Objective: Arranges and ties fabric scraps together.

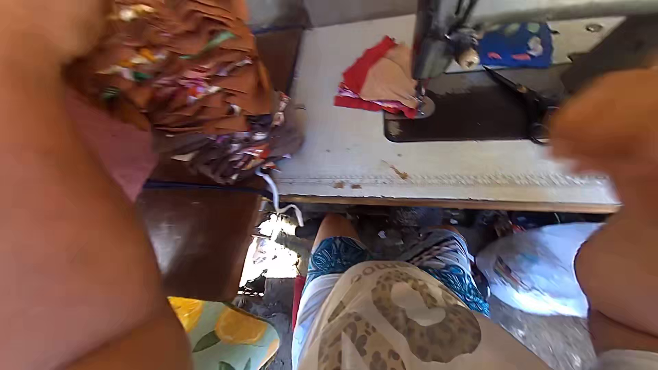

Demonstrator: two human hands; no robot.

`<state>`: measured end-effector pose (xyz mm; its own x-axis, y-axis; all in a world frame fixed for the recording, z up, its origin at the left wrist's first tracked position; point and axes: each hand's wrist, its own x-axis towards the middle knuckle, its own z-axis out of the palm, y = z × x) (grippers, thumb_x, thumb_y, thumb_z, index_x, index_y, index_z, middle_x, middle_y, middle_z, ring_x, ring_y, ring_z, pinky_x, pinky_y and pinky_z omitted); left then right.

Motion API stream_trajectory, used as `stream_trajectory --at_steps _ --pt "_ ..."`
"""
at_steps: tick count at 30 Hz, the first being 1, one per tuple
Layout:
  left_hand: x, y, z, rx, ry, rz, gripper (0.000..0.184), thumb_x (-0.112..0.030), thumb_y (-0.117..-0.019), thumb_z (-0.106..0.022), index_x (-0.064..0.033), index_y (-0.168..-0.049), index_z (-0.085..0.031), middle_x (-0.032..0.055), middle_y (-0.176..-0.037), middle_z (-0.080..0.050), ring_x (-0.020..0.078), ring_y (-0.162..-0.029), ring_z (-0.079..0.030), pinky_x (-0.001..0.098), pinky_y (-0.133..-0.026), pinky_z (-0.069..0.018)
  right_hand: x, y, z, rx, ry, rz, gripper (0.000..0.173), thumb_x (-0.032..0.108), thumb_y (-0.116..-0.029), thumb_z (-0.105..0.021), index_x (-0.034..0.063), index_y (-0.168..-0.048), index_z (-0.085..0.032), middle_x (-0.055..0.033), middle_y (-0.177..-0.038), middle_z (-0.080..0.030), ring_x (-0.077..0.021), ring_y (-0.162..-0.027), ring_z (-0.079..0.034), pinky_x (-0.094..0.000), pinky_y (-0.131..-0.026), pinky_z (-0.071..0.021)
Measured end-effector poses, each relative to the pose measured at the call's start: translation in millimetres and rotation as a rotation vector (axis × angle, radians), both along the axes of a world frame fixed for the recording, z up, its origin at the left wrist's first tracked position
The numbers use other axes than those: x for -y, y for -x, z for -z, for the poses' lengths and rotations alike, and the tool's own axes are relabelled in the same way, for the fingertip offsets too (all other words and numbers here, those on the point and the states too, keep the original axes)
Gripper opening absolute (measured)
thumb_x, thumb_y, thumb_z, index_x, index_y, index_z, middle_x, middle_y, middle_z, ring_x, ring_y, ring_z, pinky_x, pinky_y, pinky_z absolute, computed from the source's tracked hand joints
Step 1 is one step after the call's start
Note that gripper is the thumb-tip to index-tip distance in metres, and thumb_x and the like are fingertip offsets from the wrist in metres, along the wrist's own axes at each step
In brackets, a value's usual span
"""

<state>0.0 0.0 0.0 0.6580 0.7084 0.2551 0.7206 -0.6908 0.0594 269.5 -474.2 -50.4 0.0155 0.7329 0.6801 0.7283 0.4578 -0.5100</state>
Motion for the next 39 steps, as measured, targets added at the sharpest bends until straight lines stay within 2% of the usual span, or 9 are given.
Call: stream_trajectory --at_steps 3,5,10,17,26,30,32,35,39 --pt "44 0 -15 0.173 -0.016 0.042 0.056 -0.045 -0.1078 -0.036 0.0046 -0.107 -0.061 0.033 -0.1 -0.061 0.0504 -0.092 -0.06 0.0745 -0.074 -0.0391 -93 27 7 0.225 0.0 -0.207 0.037 0.029 -0.0986 -0.061 0.0012 -0.123 -0.068 -0.0002 -0.095 -0.067 -0.0031 -0.08 -0.06 -0.0221 -0.073 -0.0551" --pt "72 -4 -27 0.211 0.046 -0.024 0.067 -0.06 -0.1055 -0.033 -0.0046 -0.13 -0.063 0.0331 -0.121 -0.062 0.0526 -0.116 -0.059 0.0787 -0.092 -0.0377 -135 42 13 0.313 0.064 -0.211 0.039 0.032 -0.0982 -0.061 0.0064 -0.126 -0.069 -0.0031 -0.102 -0.069 -0.0112 -0.093 -0.065 -0.0283 -0.082 -0.0571" --pt "100 2 -32 0.238 0.1 -0.011 0.057 -0.052 -0.1084 -0.037 -0.0114 -0.145 -0.055 0.0299 -0.134 -0.06 0.0512 -0.129 -0.054 0.0764 -0.102 -0.0361 -231 54 -19 0.15 0.006 -0.122 0.037 0.026 -0.1016 -0.06 0.0032 -0.129 -0.067 -0.015 -0.119 -0.064 -0.0247 -0.11 -0.063 -0.038 -0.091 -0.0553" --pt "71 26 -18 0.502 0.18 0.165 0.073 -0.055 -0.1087 -0.011 -0.0144 -0.136 -0.065 0.0071 -0.137 -0.066 0.02 -0.131 -0.059 0.0519 -0.112 -0.0427 -323 70 -71 0.263 0.13 -0.109 0.059 0.037 -0.0967 -0.067 0.0101 -0.148 -0.054 -0.0151 -0.145 -0.057 -0.0365 -0.135 -0.05 -0.0618 -0.108 -0.0413" --pt "64 41 -3 0.683 0.167 0.149 0.032 -0.029 -0.105 -0.053 -0.0039 -0.122 -0.064 0.0124 -0.133 -0.063 0.0174 -0.123 -0.06 0.0422 -0.104 -0.0485 -325 77 -35 0.371 0.023 -0.113 0.055 0.048 -0.0934 -0.068 0.0128 -0.136 -0.065 -0.0118 -0.129 -0.063 -0.0334 -0.119 -0.057 -0.0568 -0.09 -0.049" --pt "48 53 32 0.886 0.451 0.04 0.064 -0.051 -0.109 -0.029 -0.0055 -0.153 -0.04 0.0176 -0.148 -0.051 0.0267 -0.133 -0.054 0.0488 -0.108 -0.0466 -319 70 -30 0.288 0.004 -0.155 0.054 0.051 -0.0976 -0.061 0.0115 -0.134 -0.067 -0.0128 -0.133 -0.063 -0.0354 -0.126 -0.056 -0.0604 -0.096 -0.0481" --pt "59 50 52 0.916 0.636 0.0 0.068 -0.06 -0.1073 -0.022 -0.014 -0.152 -0.043 0.0074 -0.138 -0.062 0.0164 -0.123 -0.061 0.0423 -0.102 -0.0526 -320 64 -32 0.172 0.02 -0.204 0.049 0.045 -0.1034 -0.051 0.0103 -0.131 -0.07 -0.0117 -0.135 -0.064 -0.033 -0.128 -0.055 -0.0566 -0.104 -0.0446" --pt "78 36 80 1.001 0.702 -0.025 0.044 -0.042 -0.1124 -0.024 -0.0153 -0.123 -0.058 -0.0064 -0.094 -0.066 -0.0018 -0.082 -0.062 0.0195 -0.071 -0.0538 -322 51 -34 -0.129 0.122 -0.295 0.049 0.034 -0.1092 -0.034 0.0065 -0.129 -0.07 -0.0105 -0.137 -0.063 -0.0211 -0.133 -0.055 -0.0428 -0.115 -0.0412" --pt "76 31 88 0.912 0.668 0.021 0.059 -0.047 -0.1107 -0.026 -0.0176 -0.162 -0.028 0.0078 -0.154 -0.048 0.0172 -0.137 -0.049 0.0442 -0.112 -0.0421 -327 38 -46 -0.166 0.196 -0.188 0.049 0.041 -0.1076 -0.041 0.0136 -0.142 -0.061 -0.0135 -0.137 -0.06 -0.0237 -0.127 -0.057 -0.0463 -0.107 -0.0475"
